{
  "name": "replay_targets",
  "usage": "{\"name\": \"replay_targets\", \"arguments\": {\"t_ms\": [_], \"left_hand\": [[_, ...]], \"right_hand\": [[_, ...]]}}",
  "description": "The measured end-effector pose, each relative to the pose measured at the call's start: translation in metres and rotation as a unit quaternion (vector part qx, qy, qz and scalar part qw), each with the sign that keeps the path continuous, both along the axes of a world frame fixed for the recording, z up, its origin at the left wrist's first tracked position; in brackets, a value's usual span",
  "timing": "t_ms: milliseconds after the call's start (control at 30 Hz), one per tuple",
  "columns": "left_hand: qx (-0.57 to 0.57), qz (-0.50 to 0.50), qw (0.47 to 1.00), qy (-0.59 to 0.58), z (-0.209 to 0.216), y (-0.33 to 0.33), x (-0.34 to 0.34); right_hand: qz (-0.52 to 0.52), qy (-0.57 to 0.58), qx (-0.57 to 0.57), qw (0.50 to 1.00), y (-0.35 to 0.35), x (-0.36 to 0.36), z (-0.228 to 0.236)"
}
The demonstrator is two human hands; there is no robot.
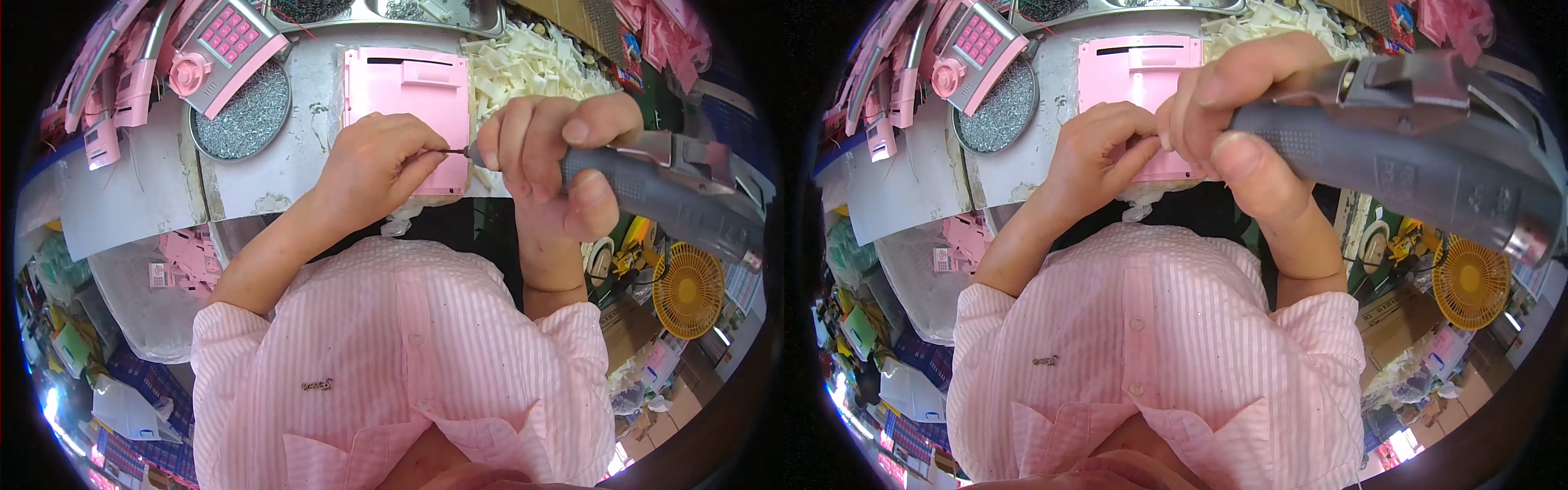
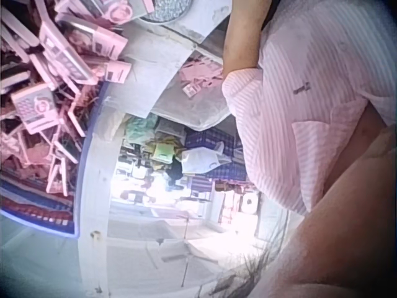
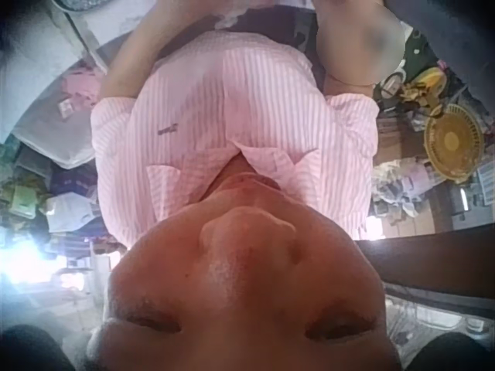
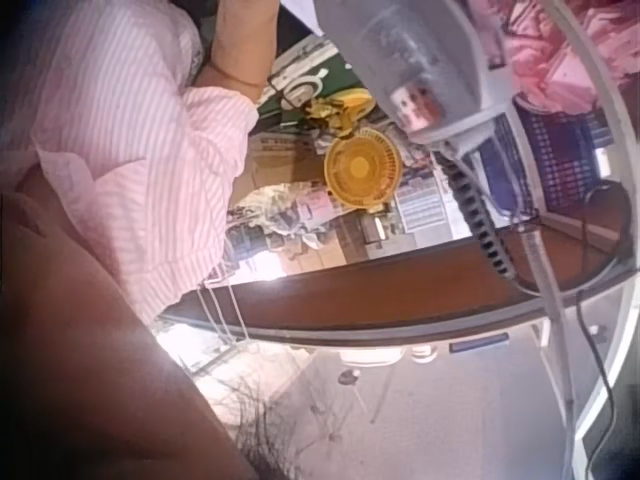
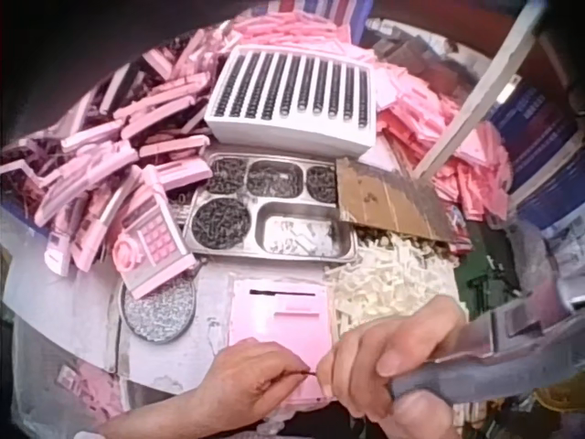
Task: Assembling and soldering electronic components inside toy cash registers at a factory workstation.
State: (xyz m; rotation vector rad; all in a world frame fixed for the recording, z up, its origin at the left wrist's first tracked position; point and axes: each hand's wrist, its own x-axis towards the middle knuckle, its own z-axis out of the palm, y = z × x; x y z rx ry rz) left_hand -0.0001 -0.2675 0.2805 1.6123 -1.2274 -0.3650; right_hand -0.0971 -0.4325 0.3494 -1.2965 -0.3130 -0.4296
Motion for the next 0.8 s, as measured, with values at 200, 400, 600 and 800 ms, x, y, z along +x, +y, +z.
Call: {"name": "replay_targets", "arguments": {"t_ms": [200,400,600,800], "left_hand": [[-0.038,0.097,0.984,-0.141,0.004,-0.002,0.002],[0.201,0.306,0.920,-0.141,0.008,0.073,0.076],[0.269,0.246,0.909,-0.202,-0.011,0.101,0.086],[0.170,0.302,0.922,-0.173,-0.014,0.097,0.091]], "right_hand": [[0.007,-0.035,0.001,0.999,-0.011,0.016,-0.006],[-0.149,-0.050,-0.017,0.987,-0.059,0.044,-0.040],[-0.114,-0.040,-0.027,0.992,-0.062,0.066,-0.060],[-0.071,-0.004,-0.054,0.996,-0.066,0.074,-0.061]]}}
